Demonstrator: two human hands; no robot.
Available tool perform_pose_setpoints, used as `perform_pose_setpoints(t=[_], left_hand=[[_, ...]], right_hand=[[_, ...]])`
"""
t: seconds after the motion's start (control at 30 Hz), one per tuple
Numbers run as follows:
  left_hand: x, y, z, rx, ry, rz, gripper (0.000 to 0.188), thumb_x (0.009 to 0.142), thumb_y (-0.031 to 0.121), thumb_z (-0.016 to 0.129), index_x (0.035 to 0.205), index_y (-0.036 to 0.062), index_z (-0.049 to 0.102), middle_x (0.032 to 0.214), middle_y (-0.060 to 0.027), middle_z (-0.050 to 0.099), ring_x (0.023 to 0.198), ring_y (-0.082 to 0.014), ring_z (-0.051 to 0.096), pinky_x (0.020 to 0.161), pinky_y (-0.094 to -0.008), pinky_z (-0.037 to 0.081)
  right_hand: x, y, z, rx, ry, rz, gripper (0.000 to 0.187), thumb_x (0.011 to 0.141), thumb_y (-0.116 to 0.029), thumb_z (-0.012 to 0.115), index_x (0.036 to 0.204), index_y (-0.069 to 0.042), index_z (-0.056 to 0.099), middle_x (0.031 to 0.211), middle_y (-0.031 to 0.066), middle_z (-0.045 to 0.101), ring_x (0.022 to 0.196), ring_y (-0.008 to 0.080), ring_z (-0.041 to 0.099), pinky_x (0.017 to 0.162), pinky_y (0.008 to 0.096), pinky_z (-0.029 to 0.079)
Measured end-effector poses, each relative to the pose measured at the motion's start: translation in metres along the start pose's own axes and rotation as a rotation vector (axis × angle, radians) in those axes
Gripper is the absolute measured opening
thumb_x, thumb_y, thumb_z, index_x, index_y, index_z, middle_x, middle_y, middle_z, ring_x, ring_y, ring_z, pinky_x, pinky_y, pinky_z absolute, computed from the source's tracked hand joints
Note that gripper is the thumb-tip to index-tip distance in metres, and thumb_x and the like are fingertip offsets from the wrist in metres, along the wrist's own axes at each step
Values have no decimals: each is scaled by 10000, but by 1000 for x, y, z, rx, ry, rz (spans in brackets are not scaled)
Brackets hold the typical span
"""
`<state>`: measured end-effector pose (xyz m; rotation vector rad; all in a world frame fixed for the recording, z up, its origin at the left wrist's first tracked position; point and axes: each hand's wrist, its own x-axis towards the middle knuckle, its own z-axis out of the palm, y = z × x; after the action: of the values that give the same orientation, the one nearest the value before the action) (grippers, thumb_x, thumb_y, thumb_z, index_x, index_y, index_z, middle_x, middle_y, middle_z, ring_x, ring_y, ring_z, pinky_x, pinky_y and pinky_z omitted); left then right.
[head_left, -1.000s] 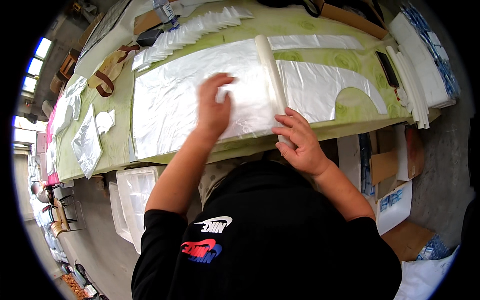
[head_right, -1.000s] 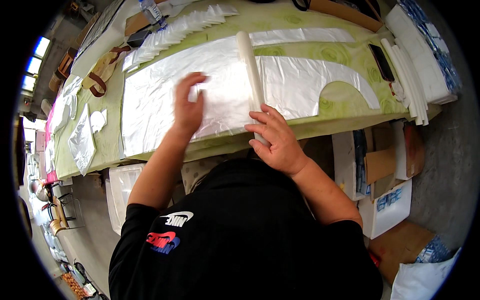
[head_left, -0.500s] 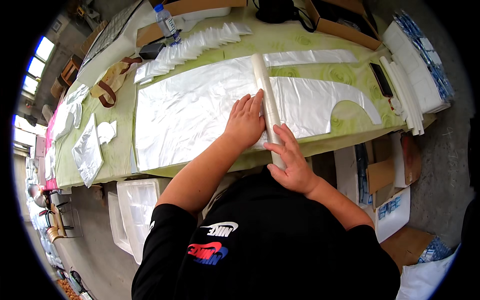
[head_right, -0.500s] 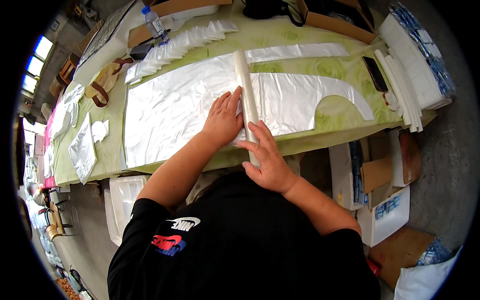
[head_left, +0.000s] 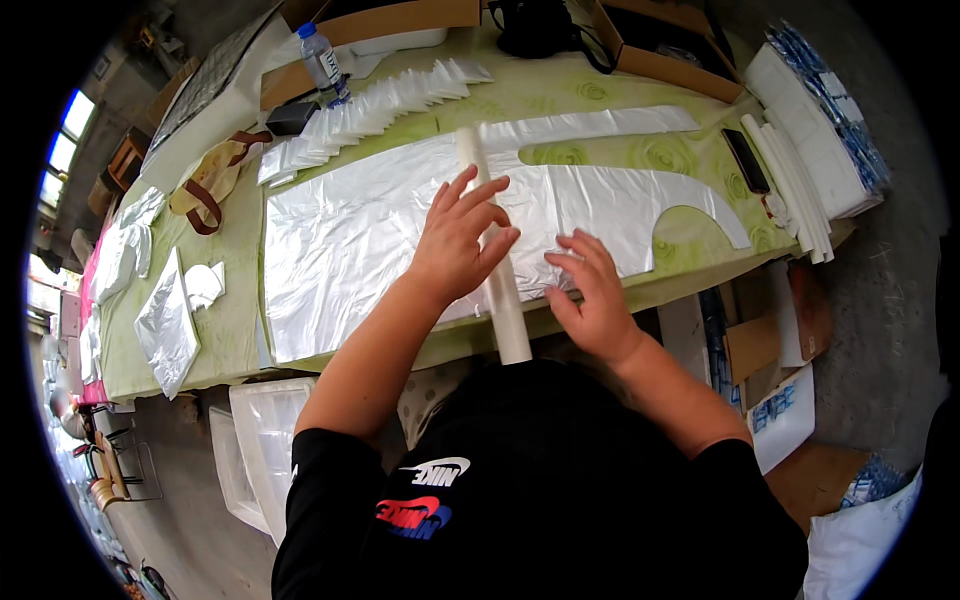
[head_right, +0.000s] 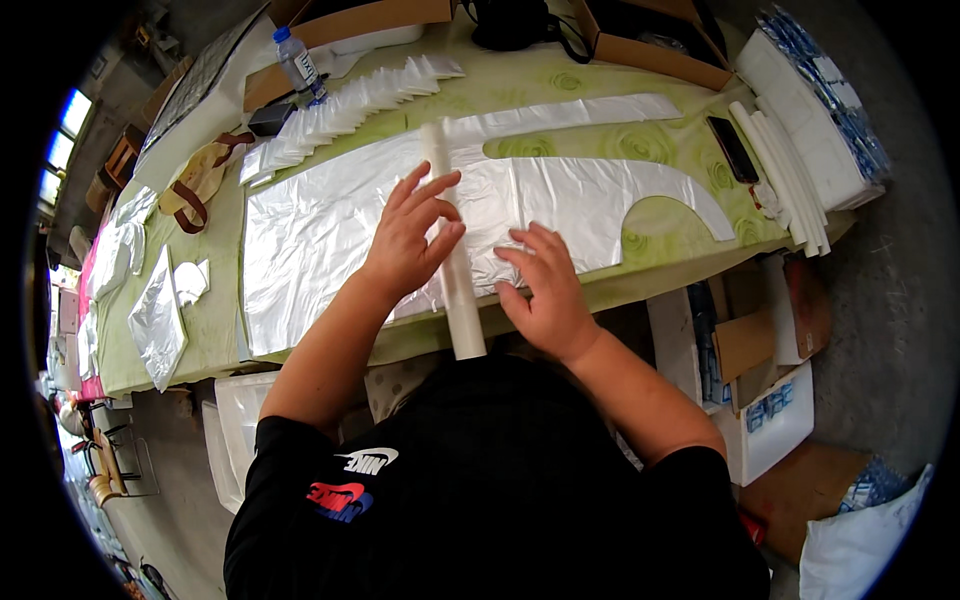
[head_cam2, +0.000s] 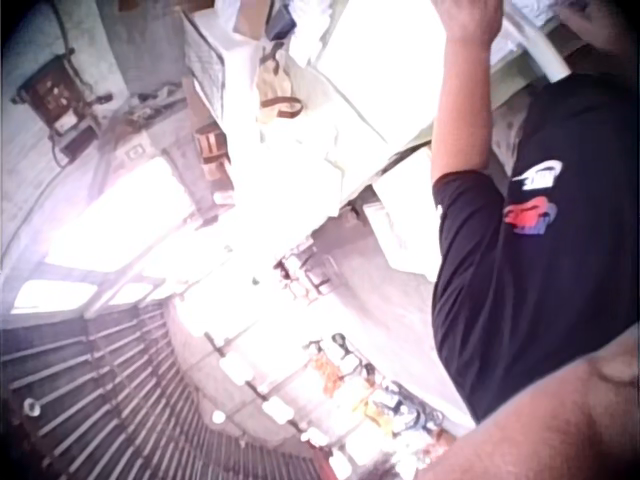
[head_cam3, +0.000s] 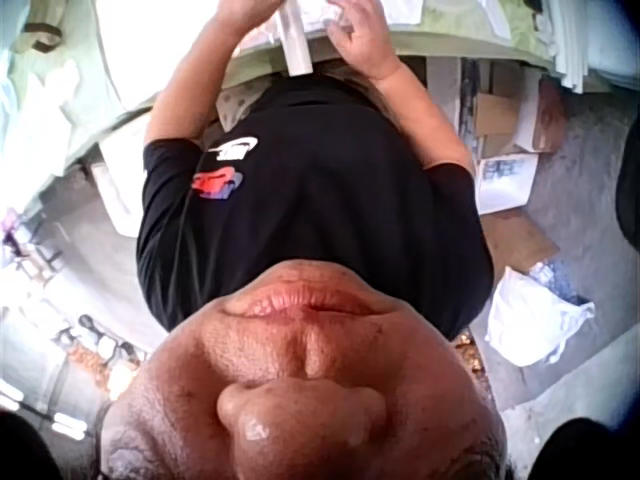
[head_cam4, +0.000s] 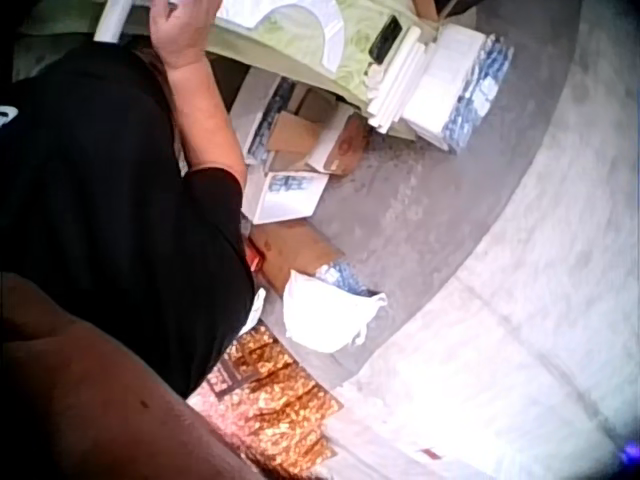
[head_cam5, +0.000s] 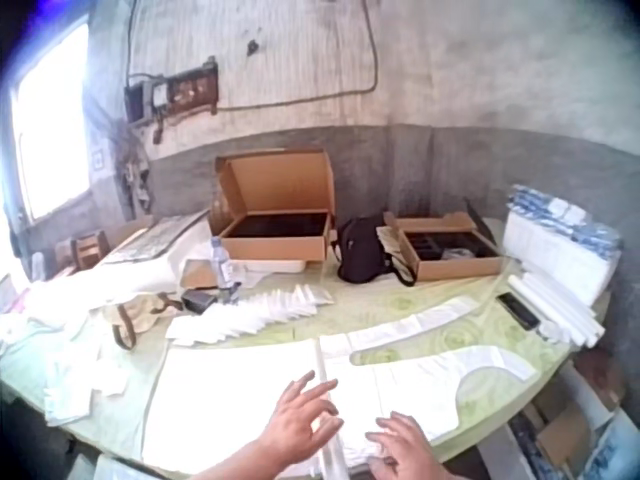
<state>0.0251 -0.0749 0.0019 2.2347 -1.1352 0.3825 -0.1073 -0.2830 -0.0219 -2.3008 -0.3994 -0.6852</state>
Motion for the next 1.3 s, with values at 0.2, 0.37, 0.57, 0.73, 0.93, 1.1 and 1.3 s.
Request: perform_pose_setpoints(t=[0.2, 0.37, 0.57, 0.73, 0.93, 1.1, 1.3], left_hand=[[-48, -3, -14, 76, -158, -233, 482, 962, 449, 580, 1330, 143, 631, 1505, -121, 478, 1434, -403, 347, 1168, -544, 265], [-78, -3, -21, 62, -47, -410, 576, 893, 430, 679, 1377, 134, 579, 1505, -120, 476, 1442, -388, 343, 1174, -529, 267], [-88, -5, -16, -29, 85, -436, 626, 815, 278, 751, 1396, 146, 559, 1569, -150, 379, 1464, -389, 304, 1183, -500, 276], [-90, -7, -14, 0, 79, -409, 551, 799, 246, 757, 1318, 127, 616, 1529, -137, 418, 1452, -386, 315, 1169, -492, 299], [-110, -12, -9, -80, 337, -487, 491, 697, 80, 757, 1126, 34, 522, 1151, -185, 518, 1106, -394, 493, 999, -485, 411], [-132, -33, -31, -206, 681, -324, 357, 780, -128, 558, 1098, 19, 493, 1114, -174, 523, 1052, -304, 524, 965, -392, 422], [-71, -36, -63, -151, -29, -161, 327, 975, 218, 519, 1224, 88, 687, 1394, -119, 586, 1376, -387, 435, 1153, -477, 340]], right_hand=[[47, 37, 38, -269, -92, 50, 532, 818, -325, 761, 1324, -224, 631, 1533, 245, 318, 1397, 518, 271, 1145, 614, 241], [106, 53, 75, -420, -345, 217, 582, 827, -494, 720, 1368, -312, 609, 1595, 233, 250, 1469, 483, 181, 1184, 626, 158], [149, 59, 92, -547, -506, 450, 803, 857, -574, 640, 1487, -112, 454, 1623, 120, 284, 1510, 373, 180, 1193, 623, 144], [144, 49, 101, -419, -207, 120, 766, 868, -418, 692, 1473, -29, 430, 1567, 175, 362, 1465, 382, 280, 1193, 535, 224], [103, -58, 114, 195, -446, -278, 568, 871, -317, 710, 1329, -10, 574, 1370, 196, 564, 1305, 391, 492, 1133, 465, 369], [79, -57, 117, 50, -472, -339, 396, 878, -271, 702, 1209, -56, 673, 1357, 149, 575, 1360, 385, 433, 1139, 535, 341], [80, -75, 128, 234, -472, -275, 235, 852, -198, 705, 1038, -54, 696, 1232, 142, 602, 1315, 392, 456, 1126, 573, 337]])
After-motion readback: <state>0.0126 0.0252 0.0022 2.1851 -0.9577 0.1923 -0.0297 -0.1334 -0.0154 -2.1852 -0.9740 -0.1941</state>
